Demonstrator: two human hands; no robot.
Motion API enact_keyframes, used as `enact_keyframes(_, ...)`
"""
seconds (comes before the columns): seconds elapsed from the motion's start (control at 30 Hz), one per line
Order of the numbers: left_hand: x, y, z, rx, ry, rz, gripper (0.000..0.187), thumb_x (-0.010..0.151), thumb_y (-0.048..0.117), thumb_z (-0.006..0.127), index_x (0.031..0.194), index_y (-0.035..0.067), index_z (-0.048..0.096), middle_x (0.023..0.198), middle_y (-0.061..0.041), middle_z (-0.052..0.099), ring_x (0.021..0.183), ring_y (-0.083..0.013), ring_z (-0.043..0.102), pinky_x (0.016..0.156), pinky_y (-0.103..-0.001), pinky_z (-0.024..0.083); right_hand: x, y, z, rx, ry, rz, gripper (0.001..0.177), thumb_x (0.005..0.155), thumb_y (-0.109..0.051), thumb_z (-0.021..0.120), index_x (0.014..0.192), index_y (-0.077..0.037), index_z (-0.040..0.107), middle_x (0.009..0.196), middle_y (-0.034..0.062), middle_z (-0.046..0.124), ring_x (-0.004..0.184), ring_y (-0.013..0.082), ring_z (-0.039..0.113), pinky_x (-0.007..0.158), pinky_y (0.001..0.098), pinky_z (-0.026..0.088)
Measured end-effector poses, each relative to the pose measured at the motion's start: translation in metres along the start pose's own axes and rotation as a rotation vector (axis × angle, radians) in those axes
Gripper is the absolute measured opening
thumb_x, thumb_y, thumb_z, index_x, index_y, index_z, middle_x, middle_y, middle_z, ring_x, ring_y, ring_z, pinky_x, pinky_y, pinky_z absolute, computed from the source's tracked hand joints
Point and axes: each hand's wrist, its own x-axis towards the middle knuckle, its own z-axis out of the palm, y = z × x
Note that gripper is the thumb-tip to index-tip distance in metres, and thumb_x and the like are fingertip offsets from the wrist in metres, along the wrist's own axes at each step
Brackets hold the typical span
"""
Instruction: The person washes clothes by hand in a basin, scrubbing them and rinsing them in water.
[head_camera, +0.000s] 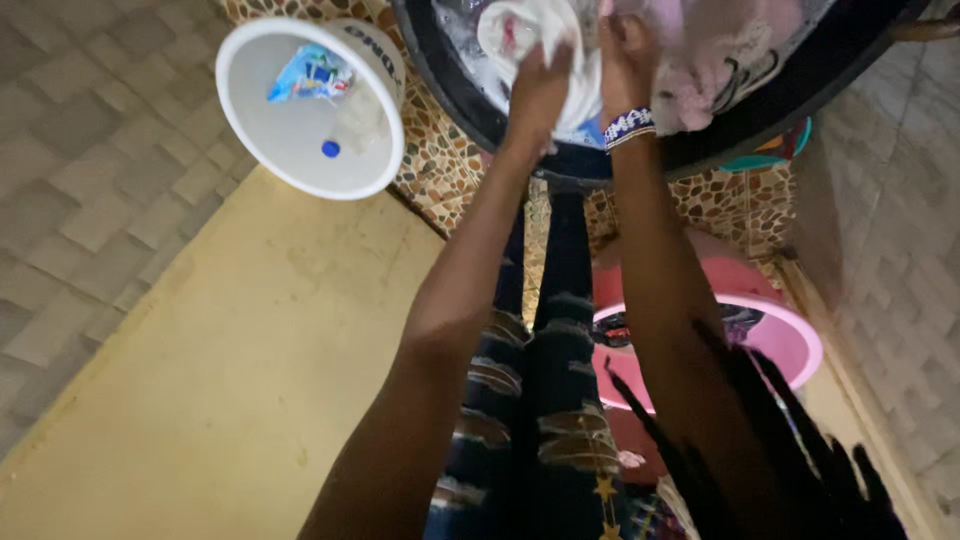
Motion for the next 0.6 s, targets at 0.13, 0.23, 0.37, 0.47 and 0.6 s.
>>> enact_keyframes(0.13,-0.036,-0.002,-0.008,0.126,-0.151,0.214,0.062,0.096,0.035,0.061,0.142,-0.007,0.054,0.149,-0.027,0.05,0.141,-0.0382,0.043,0.118,-0.046,0.033,0.004,0.005,0.001,0.169,-0.281,0.056,0.048,0.097,-0.005,0.064,0.143,-0.002,0.051,0.13,0.0152,0.062,0.116,0.0221,0.063,0.096,0.0339,0.057)
enact_keyframes(0.23,-0.036,0.021,-0.032,-0.667,-0.122,-0.227,0.068,0.1,0.037,0.058,0.142,-0.016,0.058,0.143,-0.035,0.061,0.138,-0.044,0.057,0.118,-0.048,0.045,-0.032,-0.026,0.011,-0.233,-0.227,-0.142,0.054,0.09,0.002,0.062,0.144,0.002,0.054,0.13,0.0169,0.064,0.116,0.0259,0.067,0.096,0.0356,0.059)
enact_keyframes(0.37,-0.007,0.062,-0.07,-1.146,-0.275,-0.487,0.068,0.099,0.043,0.057,0.142,-0.01,0.051,0.137,-0.031,0.059,0.129,-0.0403,0.059,0.11,-0.047,0.047,-0.106,-0.094,0.011,-0.418,-0.435,-0.518,0.043,0.09,0.0,0.064,0.132,0.004,0.06,0.121,0.0184,0.068,0.102,0.0279,0.074,0.089,0.0386,0.064)
enact_keyframes(0.47,-0.004,0.069,-0.073,-1.304,-0.4,-0.469,0.065,0.1,0.043,0.056,0.139,-0.008,0.053,0.13,-0.028,0.063,0.119,-0.0357,0.063,0.101,-0.043,0.051,-0.146,-0.12,0.022,-0.659,-0.454,-0.708,0.037,0.087,-0.016,0.082,0.114,0.005,0.068,0.107,0.0203,0.071,0.09,0.03,0.073,0.079,0.0414,0.06)
enact_keyframes(0.6,-0.002,0.067,-0.061,-1.202,-0.32,-0.395,0.061,0.1,0.043,0.056,0.135,-0.007,0.055,0.121,-0.023,0.067,0.106,-0.0294,0.069,0.089,-0.038,0.057,-0.14,-0.111,0.042,-0.79,-0.26,-0.539,0.037,0.094,-0.03,0.087,0.11,0.001,0.075,0.097,0.0175,0.075,0.078,0.0226,0.074,0.067,0.0364,0.059)
